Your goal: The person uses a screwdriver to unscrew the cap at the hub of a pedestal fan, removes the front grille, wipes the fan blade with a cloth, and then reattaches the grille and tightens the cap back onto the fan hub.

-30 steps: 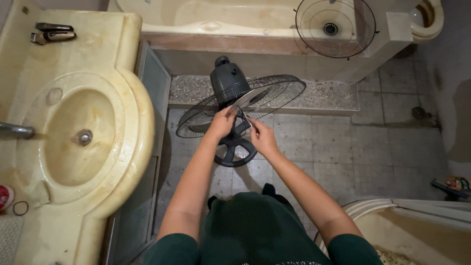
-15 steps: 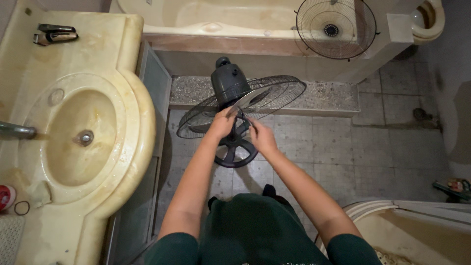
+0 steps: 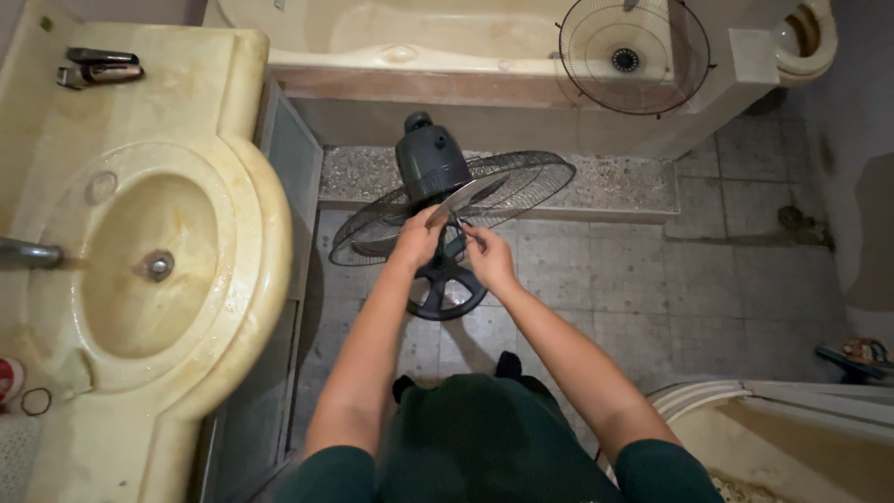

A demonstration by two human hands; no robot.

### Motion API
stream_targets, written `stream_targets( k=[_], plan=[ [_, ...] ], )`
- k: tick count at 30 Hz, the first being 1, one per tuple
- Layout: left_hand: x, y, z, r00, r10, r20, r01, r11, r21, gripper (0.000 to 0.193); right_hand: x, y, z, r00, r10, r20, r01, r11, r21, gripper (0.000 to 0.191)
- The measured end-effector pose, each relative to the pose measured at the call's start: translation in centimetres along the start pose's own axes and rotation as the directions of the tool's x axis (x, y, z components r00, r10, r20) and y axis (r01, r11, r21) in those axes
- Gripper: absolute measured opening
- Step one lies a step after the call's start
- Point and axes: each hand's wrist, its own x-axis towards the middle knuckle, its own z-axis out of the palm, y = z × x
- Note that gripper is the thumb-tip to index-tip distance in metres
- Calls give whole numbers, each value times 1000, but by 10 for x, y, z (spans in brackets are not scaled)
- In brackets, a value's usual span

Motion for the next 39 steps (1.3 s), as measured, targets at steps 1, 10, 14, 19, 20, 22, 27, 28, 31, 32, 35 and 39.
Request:
stream_targets(
  k=[1,10,14,19,20,22,27,28,31,32,35,39],
  plan=[
    [0,-1,0,1000,14,-6,-14,1000,-8,31,0,1,2,996,86,14,-87,992,90,28],
    [-5,-11,6,998,56,-38,-58,997,-49,33,-6,-5,-7,999,-50,-5,47,956,-290,32],
    [-8,-11,11,999,3,-39,-10,982,-191,33,-12,-5,-10,980,-200,13,193,927,-321,31],
    [-13,-6,13,986,-41,-161,-9,953,-304,39,-5,6,-22,995,-52,89,88,881,-465,20],
    [-14,-4,14,980,-38,-195,-30,942,-336,39,-6,7,-27,984,-132,119,174,862,-476,16],
    [-20,-2,10,973,-51,-227,-20,953,-302,44,-7,5,-31,952,-243,184,301,843,-445,14],
    [-47,-19,-6,965,-171,-198,100,940,-325,65,-21,-27,-17,788,-507,349,592,781,-200,14],
    [-56,-25,-10,964,-141,-226,63,945,-322,59,-24,-35,-8,753,-514,410,613,775,-153,14],
    [-92,-48,-31,959,-87,-271,12,963,-268,46,-34,-61,31,615,-557,559,671,742,2,15],
    [-107,-54,-42,963,-91,-252,33,973,-227,45,-38,-70,47,564,-584,584,692,720,51,14],
    [-168,-76,-79,961,-20,-276,-24,988,-155,35,-56,-89,102,419,-637,647,719,668,191,14],
    [-258,-89,-144,887,-28,-462,37,999,11,29,-87,-117,188,289,-536,794,690,691,215,14]
  ],
)
